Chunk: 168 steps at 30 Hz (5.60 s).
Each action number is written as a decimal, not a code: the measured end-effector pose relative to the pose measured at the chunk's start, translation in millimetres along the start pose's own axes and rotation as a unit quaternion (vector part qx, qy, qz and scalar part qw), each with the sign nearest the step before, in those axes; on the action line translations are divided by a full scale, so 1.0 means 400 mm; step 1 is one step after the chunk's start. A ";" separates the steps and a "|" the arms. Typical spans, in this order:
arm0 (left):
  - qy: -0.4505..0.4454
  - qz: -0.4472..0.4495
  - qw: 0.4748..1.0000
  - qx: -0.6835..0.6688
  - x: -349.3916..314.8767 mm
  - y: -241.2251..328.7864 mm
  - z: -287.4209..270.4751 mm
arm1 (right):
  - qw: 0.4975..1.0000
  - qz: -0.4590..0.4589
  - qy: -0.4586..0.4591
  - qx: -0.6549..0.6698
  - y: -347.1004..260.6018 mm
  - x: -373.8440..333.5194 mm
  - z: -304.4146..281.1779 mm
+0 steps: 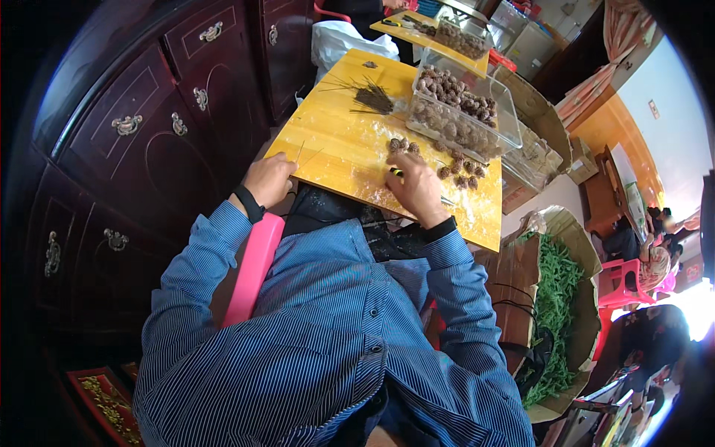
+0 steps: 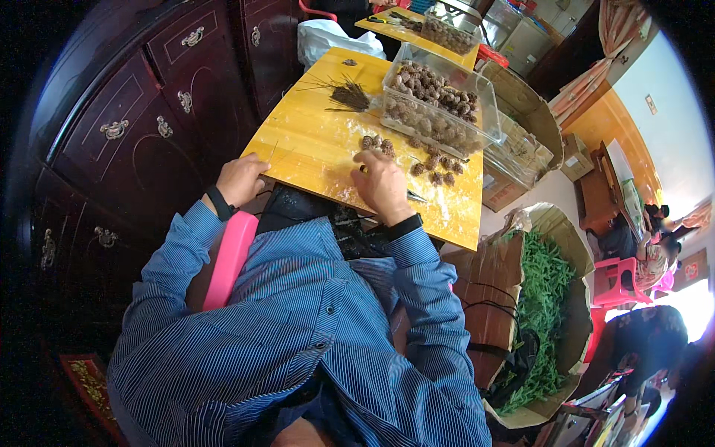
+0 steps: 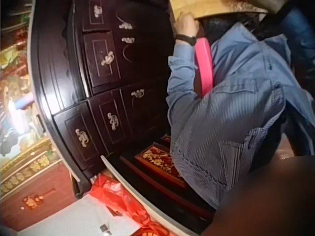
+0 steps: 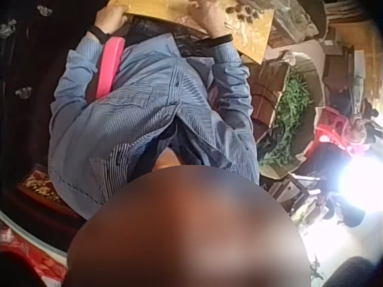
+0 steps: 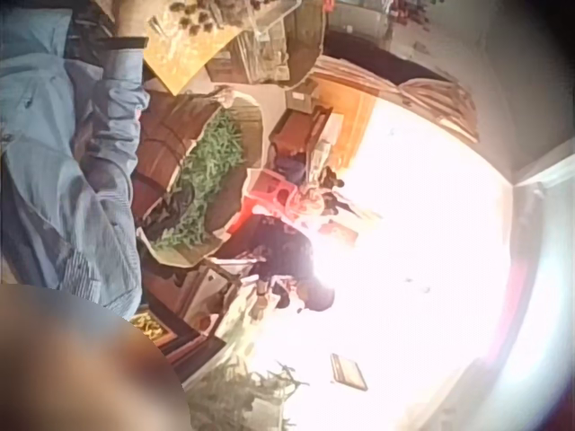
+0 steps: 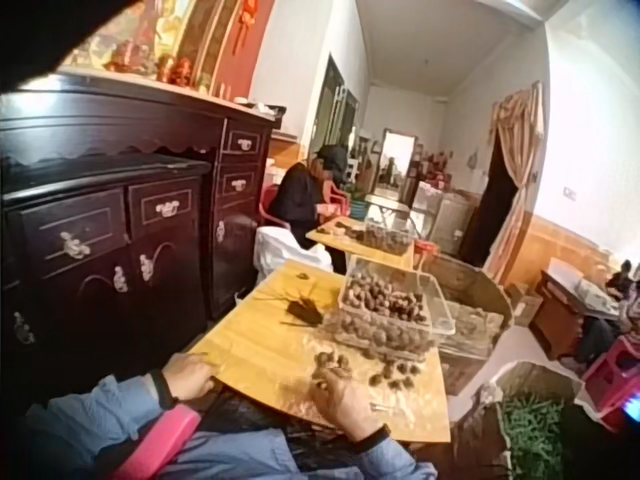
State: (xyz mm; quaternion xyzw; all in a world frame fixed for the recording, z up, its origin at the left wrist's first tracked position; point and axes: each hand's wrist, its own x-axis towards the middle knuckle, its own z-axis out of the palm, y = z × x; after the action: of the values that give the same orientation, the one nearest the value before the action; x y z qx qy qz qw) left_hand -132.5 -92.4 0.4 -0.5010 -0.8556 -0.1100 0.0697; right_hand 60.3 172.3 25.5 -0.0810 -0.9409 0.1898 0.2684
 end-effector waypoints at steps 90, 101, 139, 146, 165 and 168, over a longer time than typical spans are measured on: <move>-0.005 0.017 0.883 -0.470 0.003 0.362 -0.028 | 0.601 0.228 0.017 0.766 -0.019 -0.254 -0.040; 0.012 0.055 0.875 -0.481 0.003 0.408 -0.019 | 0.647 0.196 -0.002 0.737 -0.041 -0.255 -0.025; 0.052 0.057 0.865 -0.496 0.005 0.419 -0.014 | 0.704 0.206 -0.019 0.679 -0.064 -0.260 -0.008; 0.043 0.047 0.871 -0.487 0.000 0.418 -0.024 | 0.702 0.203 -0.013 0.683 -0.084 -0.255 -0.014; 0.042 0.047 0.872 -0.486 0.011 0.434 -0.024 | 0.629 0.249 0.010 0.736 -0.068 -0.266 -0.012; 0.065 0.090 0.876 -0.470 0.015 0.414 -0.017 | 0.641 0.243 0.019 0.728 -0.068 -0.269 -0.014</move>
State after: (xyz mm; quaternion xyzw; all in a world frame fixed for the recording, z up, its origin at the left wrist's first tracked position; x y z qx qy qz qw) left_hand 9.0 -10.8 27.9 -0.5414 -0.6478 -0.5248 -0.1086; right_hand 152.7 121.7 -10.0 -0.0887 -0.4400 0.8703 0.2030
